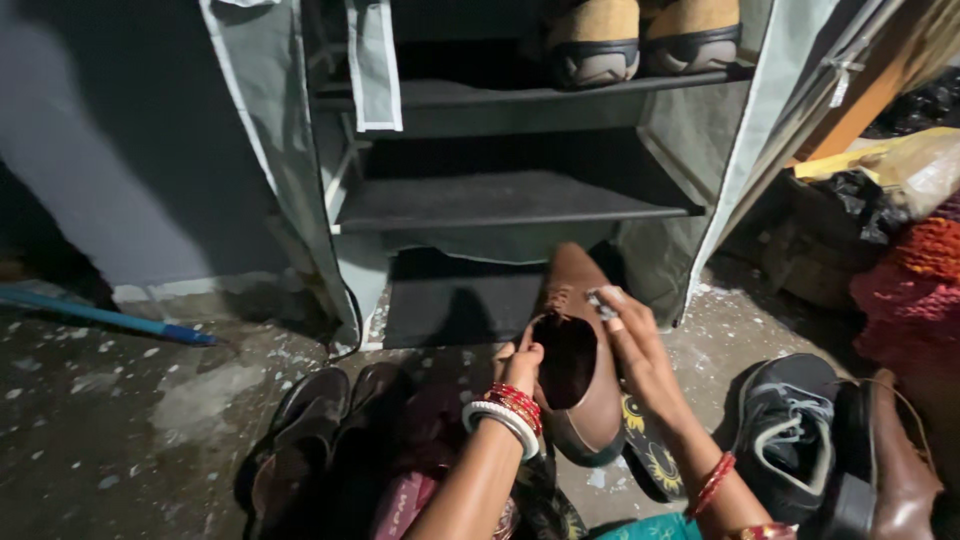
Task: The person wipes the exterior of a beige sneaker and a brown boot with a small white cloth, then places each shoe on a fabric shoe rack. The person repeats the wiping and placing process for additional shoes.
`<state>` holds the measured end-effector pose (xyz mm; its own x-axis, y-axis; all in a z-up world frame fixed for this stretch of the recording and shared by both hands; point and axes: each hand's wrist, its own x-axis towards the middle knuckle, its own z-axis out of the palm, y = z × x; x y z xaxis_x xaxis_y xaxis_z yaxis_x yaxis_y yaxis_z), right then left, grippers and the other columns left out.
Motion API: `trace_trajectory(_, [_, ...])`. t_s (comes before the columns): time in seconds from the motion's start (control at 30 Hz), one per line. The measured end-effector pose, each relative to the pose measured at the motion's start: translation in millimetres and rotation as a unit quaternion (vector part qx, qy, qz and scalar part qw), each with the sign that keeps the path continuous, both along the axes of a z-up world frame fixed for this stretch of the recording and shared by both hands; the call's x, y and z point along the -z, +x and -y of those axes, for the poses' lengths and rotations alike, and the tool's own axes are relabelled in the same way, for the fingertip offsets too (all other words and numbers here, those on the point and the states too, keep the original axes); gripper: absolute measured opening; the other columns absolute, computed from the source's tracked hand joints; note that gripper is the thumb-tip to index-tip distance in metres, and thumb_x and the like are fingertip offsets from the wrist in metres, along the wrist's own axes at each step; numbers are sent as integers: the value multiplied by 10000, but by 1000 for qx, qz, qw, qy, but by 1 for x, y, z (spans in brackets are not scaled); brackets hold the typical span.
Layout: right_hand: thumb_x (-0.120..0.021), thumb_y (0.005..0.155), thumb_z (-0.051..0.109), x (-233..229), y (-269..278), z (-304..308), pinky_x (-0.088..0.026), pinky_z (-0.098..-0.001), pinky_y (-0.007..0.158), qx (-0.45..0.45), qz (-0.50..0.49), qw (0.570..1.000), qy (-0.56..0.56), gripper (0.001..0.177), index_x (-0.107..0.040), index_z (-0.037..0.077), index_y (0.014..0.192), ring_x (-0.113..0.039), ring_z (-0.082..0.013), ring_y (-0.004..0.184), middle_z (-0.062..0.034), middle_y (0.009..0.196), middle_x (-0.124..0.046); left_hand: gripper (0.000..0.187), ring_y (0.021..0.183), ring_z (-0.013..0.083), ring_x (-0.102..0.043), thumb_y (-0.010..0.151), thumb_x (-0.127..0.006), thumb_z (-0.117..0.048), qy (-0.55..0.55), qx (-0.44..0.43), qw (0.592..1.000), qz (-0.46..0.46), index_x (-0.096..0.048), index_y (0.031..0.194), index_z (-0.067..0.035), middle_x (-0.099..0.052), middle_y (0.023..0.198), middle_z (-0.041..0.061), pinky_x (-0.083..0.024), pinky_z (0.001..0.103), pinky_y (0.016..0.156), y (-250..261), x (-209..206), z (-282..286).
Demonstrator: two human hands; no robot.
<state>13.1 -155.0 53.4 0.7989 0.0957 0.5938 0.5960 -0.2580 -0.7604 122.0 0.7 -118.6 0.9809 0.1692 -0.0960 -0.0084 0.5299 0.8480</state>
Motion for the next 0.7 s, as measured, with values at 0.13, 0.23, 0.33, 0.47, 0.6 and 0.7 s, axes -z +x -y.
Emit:
trace_trajectory(0.13, [-510,1042,287,3,0,-9,-269,-375,1200,24,-19,1000,-1,489,-517,69,1479,-379,-301,1475,-168,1508,-442,332,834,199,-560,905,-678,-19,130,-43,988,77,-769,1221,28,-636,905,84,-505,354,743,35,43,-3])
trace_trajectory(0.23, [-672,914,265,8,-16,-22,-351,-399,1142,9,2,995,-97,573,-551,52,1433,-446,-314,1409,-171,1465,-456,565,980,274,-572,879,-564,-9,130,-43,988,-67,-502,1425,-139,-560,1151,131,-508,431,869,38,41,-2])
trace_trajectory(0.33, [-672,790,184,0,-21,-30,-453,-400,1101,27,-41,996,-74,576,-611,54,1347,-558,-319,1346,-165,1464,-479,863,1125,349,-582,853,-451,-3,134,-52,967,-210,-243,1630,-314,-484,1398,176,-508,508,996,20,12,-10])
trace_trajectory(0.47, [-707,748,187,-21,-24,-24,-491,-407,997,108,-132,967,-191,550,-645,63,1280,-613,-347,1179,-160,1290,-556,951,1203,380,-601,814,-454,4,69,-5,985,-160,-167,1619,-413,-542,1414,221,-510,523,1043,-13,-19,-3])
trace_trajectory(0.6, [-660,889,275,-33,-36,-21,-510,-426,889,97,-77,966,-229,313,-773,36,1055,-634,-349,1024,-167,1144,-606,672,1227,257,-567,917,-357,-146,-23,150,976,-157,-354,1569,-311,-606,1422,125,-412,567,976,-16,-24,0])
trace_trajectory(0.7, [-659,925,315,-34,-35,-19,-507,-451,809,95,-13,964,-247,338,-770,-2,880,-619,-364,923,-189,945,-635,474,1252,211,-589,1049,-355,-259,218,175,959,-51,-463,1508,-219,-616,1418,77,-455,464,1031,-20,-22,-5])
